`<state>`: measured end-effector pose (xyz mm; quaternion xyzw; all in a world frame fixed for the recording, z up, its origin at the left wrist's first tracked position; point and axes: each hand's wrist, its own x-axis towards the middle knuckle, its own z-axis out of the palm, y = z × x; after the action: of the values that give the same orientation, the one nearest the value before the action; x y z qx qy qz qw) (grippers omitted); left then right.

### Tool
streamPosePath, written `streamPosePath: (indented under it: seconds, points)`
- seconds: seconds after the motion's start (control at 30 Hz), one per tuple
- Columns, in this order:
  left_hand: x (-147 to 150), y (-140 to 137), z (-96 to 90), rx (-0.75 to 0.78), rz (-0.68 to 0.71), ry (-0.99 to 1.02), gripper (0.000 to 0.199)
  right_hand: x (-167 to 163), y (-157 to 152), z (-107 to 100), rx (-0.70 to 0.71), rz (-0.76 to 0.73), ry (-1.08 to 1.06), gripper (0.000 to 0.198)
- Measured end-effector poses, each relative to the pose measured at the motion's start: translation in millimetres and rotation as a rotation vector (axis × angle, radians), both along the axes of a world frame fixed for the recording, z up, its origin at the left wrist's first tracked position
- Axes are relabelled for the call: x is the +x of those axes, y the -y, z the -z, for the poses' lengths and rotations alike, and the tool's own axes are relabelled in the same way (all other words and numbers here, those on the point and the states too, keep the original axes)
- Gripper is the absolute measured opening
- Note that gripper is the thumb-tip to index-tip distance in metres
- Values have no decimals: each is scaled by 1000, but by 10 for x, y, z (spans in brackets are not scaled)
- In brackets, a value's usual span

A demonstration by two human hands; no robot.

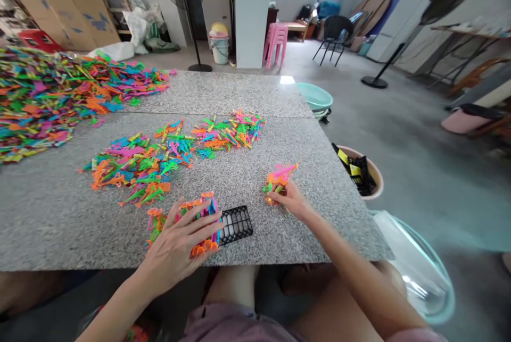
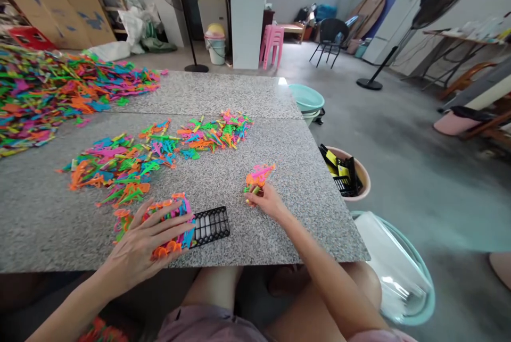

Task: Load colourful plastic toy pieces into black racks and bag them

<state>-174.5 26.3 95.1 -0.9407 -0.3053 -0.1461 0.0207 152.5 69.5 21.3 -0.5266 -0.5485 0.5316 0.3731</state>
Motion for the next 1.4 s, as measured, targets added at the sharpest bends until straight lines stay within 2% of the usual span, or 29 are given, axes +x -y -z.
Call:
streamPosePath:
  seconds: [0.13,0.2,0.37,0.47,0.63,0.83,0.93,1.03,1.13,1.23,1.4]
  points:
    - [4,21,-10,-56,-9,-10,39,-371,126,11,147,78,327,13]
    - [6,27,-15,-66,-7,-10,39,-586,176,38,221,111,426,16]
    - [8,20,-38,-62,6,-7,37,-1093,207,110,225,-15,299,24]
    - [0,12,-53,-69,28,-11,38,-1257,135,124,255,-93,297,24]
    - [-22,9,-50,-89,32,-18,43,-1274,54,83,313,-172,423,15]
    - [-17,21,-54,-106,15,-1,44,-1248,70,57,264,-87,377,18]
    - [11,41,-47,-139,-25,67,39,-1284,82,52,260,-111,367,15]
    - [37,60,-34,-145,-52,130,36,-1330,81,-34,307,-209,497,13]
    - [43,67,-33,-131,-43,143,37,-1365,40,-191,298,-292,671,15]
    - [35,59,-40,-120,-27,161,37,-1383,-39,-313,292,-366,744,16]
    - [5,33,-40,-118,62,141,37,-1416,-131,-274,278,-332,776,18]
